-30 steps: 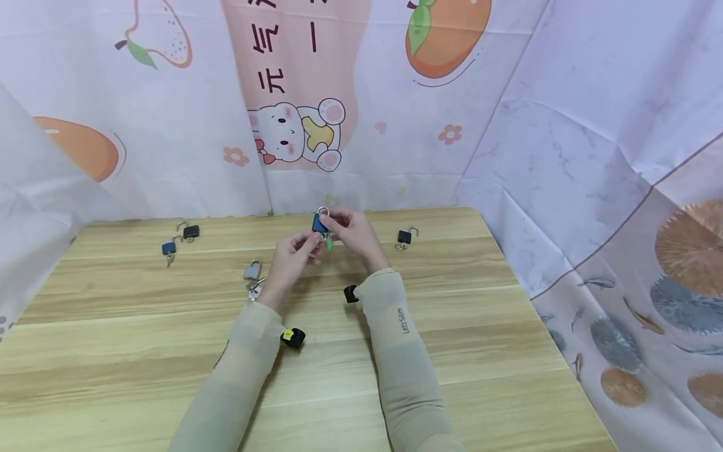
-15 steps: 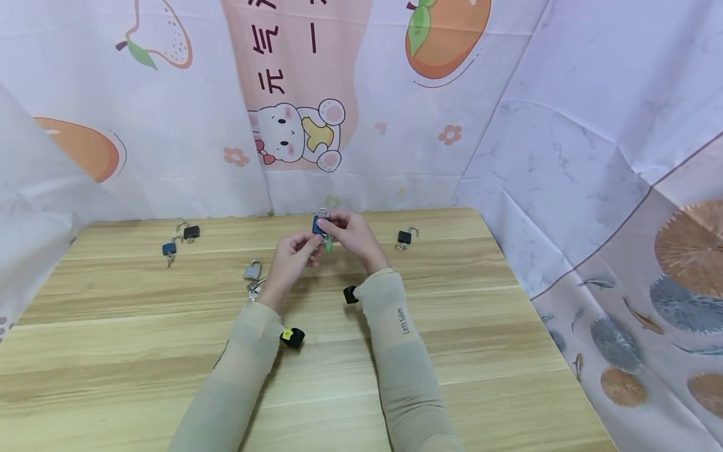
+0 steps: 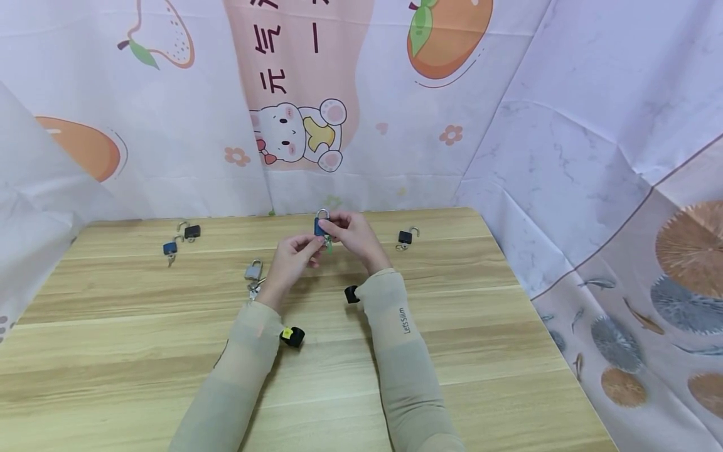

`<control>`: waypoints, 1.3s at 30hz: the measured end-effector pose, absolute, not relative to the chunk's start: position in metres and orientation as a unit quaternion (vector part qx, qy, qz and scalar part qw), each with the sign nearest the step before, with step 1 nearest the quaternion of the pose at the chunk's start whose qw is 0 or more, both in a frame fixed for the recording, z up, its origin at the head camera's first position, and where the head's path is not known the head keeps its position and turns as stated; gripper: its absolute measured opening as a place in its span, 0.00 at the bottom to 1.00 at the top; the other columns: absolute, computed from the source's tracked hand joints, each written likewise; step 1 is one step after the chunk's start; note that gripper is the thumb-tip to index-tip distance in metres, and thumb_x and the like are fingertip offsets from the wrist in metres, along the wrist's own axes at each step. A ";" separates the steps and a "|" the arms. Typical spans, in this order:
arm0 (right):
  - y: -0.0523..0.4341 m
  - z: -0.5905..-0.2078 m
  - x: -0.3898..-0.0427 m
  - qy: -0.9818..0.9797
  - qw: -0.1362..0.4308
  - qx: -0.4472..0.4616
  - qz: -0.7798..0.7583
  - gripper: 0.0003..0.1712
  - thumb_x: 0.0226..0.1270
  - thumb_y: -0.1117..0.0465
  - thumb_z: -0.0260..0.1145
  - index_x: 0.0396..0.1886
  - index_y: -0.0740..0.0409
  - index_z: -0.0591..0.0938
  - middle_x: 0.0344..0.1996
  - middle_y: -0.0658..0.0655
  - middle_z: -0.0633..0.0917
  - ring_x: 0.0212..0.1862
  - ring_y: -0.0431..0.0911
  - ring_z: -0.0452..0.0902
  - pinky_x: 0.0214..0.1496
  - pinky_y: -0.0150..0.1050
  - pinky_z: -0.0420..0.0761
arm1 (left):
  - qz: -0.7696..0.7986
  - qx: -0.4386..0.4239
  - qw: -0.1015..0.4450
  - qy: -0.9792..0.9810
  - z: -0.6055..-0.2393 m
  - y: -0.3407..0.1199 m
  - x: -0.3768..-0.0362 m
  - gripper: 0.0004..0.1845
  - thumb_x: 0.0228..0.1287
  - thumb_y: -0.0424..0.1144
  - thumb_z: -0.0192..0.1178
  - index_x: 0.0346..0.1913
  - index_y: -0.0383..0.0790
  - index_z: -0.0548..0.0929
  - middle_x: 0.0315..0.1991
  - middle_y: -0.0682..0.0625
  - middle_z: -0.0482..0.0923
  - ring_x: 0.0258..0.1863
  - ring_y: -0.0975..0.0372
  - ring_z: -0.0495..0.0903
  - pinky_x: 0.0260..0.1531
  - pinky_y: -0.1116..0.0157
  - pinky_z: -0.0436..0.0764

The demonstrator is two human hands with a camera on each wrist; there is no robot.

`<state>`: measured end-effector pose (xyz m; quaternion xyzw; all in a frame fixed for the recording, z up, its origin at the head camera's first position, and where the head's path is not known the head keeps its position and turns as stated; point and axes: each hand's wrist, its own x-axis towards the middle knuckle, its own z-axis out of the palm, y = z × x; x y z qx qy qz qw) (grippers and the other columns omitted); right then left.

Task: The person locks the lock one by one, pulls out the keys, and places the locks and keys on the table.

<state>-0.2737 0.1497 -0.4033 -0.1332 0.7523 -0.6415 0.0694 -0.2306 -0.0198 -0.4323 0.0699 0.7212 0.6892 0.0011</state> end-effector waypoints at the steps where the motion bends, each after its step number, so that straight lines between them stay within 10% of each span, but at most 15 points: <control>1: 0.150 -0.404 -0.274 0.752 0.069 -0.134 -0.642 0.16 0.75 0.57 0.66 0.49 0.67 0.83 0.39 0.58 0.86 0.39 0.47 0.82 0.44 0.38 0.84 | 0.689 0.070 0.002 0.722 -0.432 -0.020 -0.231 0.14 0.74 0.42 0.61 0.45 0.32 0.87 0.39 0.35 0.84 0.34 0.53 0.83 0.34 0.57 0.88; 10: 0.150 -0.400 -0.273 0.723 0.025 -0.099 -0.684 0.18 0.76 0.56 0.65 0.51 0.69 0.82 0.35 0.55 0.82 0.36 0.44 0.77 0.44 0.35 0.84 | 0.663 0.120 0.015 0.738 -0.429 -0.021 -0.227 0.12 0.73 0.37 0.63 0.41 0.29 0.88 0.37 0.30 0.84 0.37 0.38 0.82 0.32 0.64 0.86; 20: 0.159 -0.400 -0.277 0.718 0.016 -0.099 -0.688 0.18 0.74 0.56 0.67 0.49 0.68 0.83 0.36 0.55 0.83 0.35 0.43 0.77 0.43 0.35 0.85 | 0.650 0.157 0.030 0.742 -0.431 -0.023 -0.229 0.10 0.68 0.34 0.64 0.43 0.29 0.88 0.39 0.43 0.87 0.36 0.59 0.85 0.41 0.64 0.87; 39: 0.175 -0.403 -0.280 0.730 0.048 -0.084 -0.677 0.17 0.74 0.56 0.67 0.50 0.67 0.83 0.37 0.55 0.85 0.35 0.46 0.79 0.42 0.35 0.85 | 0.537 0.203 0.200 0.794 -0.440 -0.026 -0.225 0.11 0.71 0.35 0.64 0.48 0.29 0.87 0.40 0.37 0.87 0.32 0.56 0.85 0.38 0.57 0.88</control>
